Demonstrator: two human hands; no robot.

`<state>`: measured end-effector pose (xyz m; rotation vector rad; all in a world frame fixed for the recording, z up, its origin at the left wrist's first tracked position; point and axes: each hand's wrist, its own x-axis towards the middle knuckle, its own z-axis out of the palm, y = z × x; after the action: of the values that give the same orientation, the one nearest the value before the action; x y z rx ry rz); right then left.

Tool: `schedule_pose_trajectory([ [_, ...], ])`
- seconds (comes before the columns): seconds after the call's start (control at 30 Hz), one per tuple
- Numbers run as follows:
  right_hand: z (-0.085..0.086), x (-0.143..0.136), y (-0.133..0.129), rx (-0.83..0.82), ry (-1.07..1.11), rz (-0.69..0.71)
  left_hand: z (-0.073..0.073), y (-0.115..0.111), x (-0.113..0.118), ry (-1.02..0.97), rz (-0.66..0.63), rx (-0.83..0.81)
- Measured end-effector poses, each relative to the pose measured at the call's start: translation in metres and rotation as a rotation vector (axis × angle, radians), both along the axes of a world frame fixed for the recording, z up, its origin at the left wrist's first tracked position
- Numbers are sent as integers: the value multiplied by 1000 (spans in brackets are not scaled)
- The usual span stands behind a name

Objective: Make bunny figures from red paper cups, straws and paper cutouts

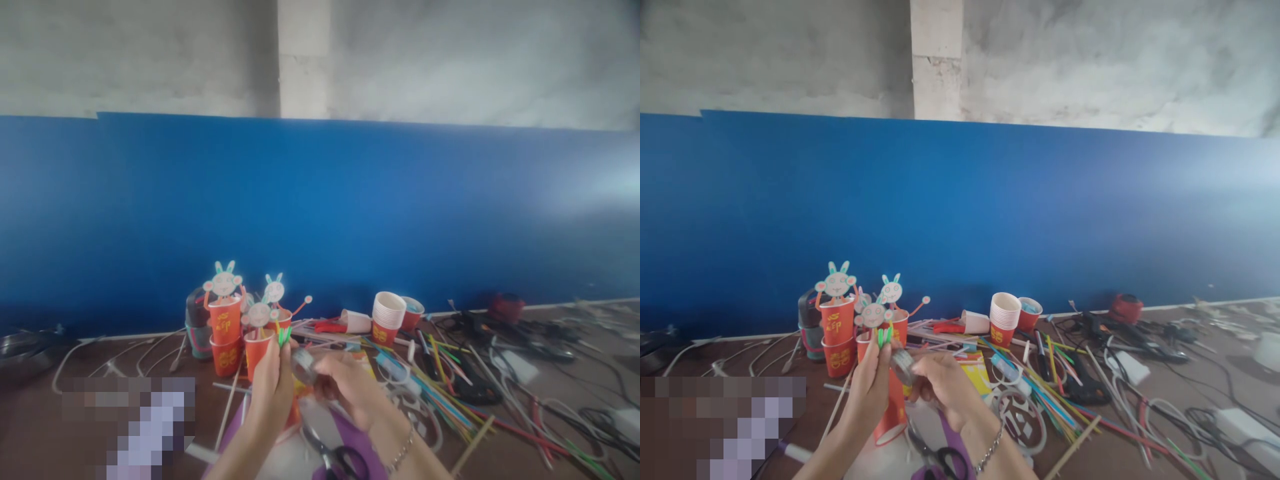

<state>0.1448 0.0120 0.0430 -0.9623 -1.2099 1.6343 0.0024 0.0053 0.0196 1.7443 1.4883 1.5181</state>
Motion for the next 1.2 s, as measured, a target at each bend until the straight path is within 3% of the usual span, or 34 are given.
schedule_pose_trajectory([
  [0.33,5,-4,-4,9,-65,-57,2,0,3,-21,1,79],
  [0.57,11,1,-7,-4,16,46,4,-4,2,-29,-3,94],
  [0.97,4,0,-3,79,-66,26,-1,-3,1,29,-16,134],
  [1.1,4,-3,-3,29,-56,-55,-1,-4,1,32,-3,134],
  [1.2,6,0,-4,-22,37,-7,1,-4,1,18,10,131],
])
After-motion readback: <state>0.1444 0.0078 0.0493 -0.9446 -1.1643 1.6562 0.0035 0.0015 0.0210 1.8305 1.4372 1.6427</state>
